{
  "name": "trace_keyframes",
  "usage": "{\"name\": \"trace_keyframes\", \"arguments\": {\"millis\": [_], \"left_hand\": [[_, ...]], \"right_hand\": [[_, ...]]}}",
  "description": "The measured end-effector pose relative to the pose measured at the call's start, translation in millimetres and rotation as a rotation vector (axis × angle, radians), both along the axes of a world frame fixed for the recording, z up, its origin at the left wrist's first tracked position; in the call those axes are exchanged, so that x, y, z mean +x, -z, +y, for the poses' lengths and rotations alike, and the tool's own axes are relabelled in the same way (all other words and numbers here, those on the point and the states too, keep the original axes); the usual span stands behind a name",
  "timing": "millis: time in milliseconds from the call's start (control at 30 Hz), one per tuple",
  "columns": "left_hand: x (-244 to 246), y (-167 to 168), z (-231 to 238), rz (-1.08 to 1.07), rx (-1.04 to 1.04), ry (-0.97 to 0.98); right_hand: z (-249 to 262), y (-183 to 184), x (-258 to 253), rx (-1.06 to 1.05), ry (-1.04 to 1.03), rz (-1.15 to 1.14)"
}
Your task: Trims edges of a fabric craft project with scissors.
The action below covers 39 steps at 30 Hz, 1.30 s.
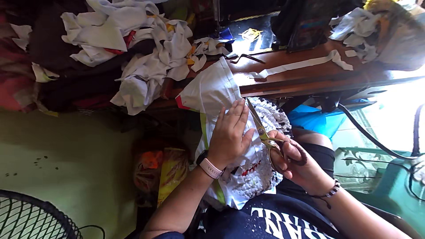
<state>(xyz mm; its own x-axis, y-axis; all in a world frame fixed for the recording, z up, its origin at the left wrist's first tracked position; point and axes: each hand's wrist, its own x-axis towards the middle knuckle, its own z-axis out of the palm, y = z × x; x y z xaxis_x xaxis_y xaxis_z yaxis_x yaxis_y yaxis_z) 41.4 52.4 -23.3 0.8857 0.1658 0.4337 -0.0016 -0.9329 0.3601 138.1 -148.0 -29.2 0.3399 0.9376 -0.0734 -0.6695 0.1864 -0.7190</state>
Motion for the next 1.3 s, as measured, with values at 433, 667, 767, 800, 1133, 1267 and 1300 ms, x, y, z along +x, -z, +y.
{"name": "trace_keyframes", "arguments": {"millis": [433, 667, 767, 800, 1133, 1267, 1300], "left_hand": [[-1, 1, -3, 0.006, 0.003, -0.023], [-2, 2, -4, -0.004, -0.021, -0.017], [-2, 3, -4, -0.018, -0.027, -0.009], [-2, 3, -4, -0.023, -0.027, -0.008], [-2, 4, -6, -0.024, -0.020, -0.007], [-2, 6, -6, -0.027, -0.014, -0.007], [-3, 6, -7, -0.025, -0.013, -0.007]], "right_hand": [[3, -1, 4, -0.015, -0.008, 0.005], [3, 2, 4, 0.006, -0.006, -0.032], [2, 2, 4, -0.006, 0.003, -0.060], [2, 1, 4, -0.017, 0.007, -0.066], [1, -2, 5, -0.081, 0.044, -0.098], [5, -7, 11, -0.115, 0.022, -0.148], [6, -8, 12, -0.128, 0.023, -0.154]]}}
